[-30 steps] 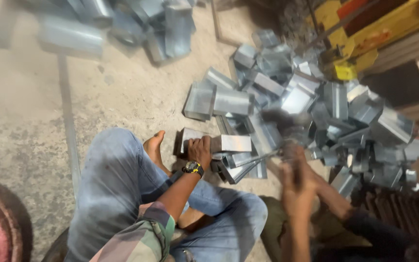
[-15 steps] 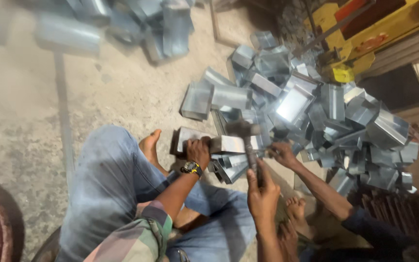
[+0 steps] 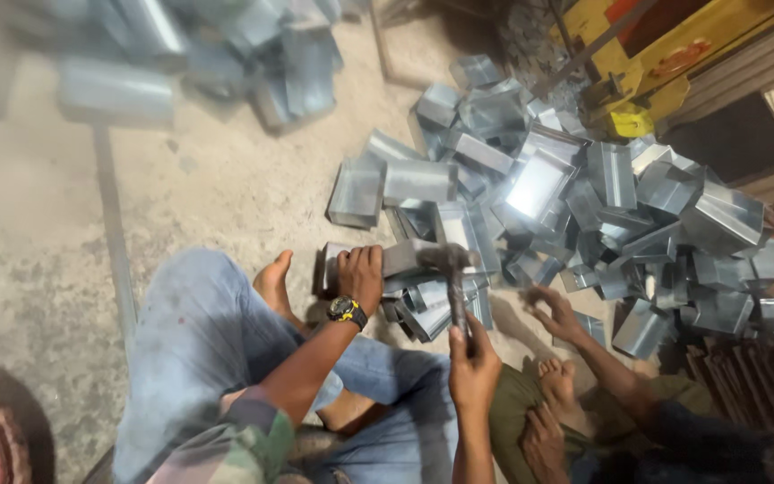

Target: The person uses a hammer to shape the edges and corners of small metal boxes while sitting on the floor.

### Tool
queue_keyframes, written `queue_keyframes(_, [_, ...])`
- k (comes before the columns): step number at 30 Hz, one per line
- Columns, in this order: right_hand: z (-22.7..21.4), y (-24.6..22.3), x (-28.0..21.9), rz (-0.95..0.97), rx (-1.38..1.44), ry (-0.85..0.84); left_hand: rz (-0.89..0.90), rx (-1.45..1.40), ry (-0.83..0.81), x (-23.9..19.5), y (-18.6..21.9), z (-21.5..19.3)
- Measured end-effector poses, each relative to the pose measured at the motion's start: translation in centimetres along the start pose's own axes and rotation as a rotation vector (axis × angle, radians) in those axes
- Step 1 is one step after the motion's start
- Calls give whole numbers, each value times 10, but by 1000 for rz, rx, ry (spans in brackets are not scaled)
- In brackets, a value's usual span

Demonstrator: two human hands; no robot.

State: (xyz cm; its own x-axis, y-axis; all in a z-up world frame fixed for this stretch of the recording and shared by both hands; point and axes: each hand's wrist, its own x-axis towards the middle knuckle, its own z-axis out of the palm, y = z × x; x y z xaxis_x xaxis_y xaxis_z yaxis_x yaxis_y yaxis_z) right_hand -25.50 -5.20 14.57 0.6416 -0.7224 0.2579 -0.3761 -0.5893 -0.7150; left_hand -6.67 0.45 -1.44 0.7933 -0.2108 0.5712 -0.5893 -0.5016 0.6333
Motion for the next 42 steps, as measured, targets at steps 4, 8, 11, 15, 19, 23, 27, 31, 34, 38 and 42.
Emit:
queue_keyframes(4, [1,12,-3,53,45,177,170,146,-219,32,0,-27])
queue_keyframes(8, [15,19,-12,26,277,219,296,294,-423,42,-5,-40])
queue_keyframes(11, [33,31,-21,41,418,230,321,329,-461,39,-6,-39])
queue_keyframes(15, [70,55,-32,180,463,155,326,309,-411,37,-9,-34])
queue_keyframes(19, [80,79,-42,229,357,66,345,309,-429,41,-12,-33])
queue_keyframes(23, [83,91,-44,282,457,49,318,290,-457,44,-4,-34])
queue_keyframes(27, [87,90,-50,289,526,30,288,339,-369,39,-5,-50])
queue_keyframes(31, [77,86,-41,273,570,64,-47,123,-83,24,-46,-69])
queue_keyframes(34, [66,70,-47,207,622,95,-248,48,-196,0,-86,-60])
queue_keyframes(38, [53,21,-41,-14,721,154,-65,72,-344,-23,-99,-13])
queue_keyframes(42, [31,-29,-25,-296,911,199,-139,53,-406,-41,-88,6])
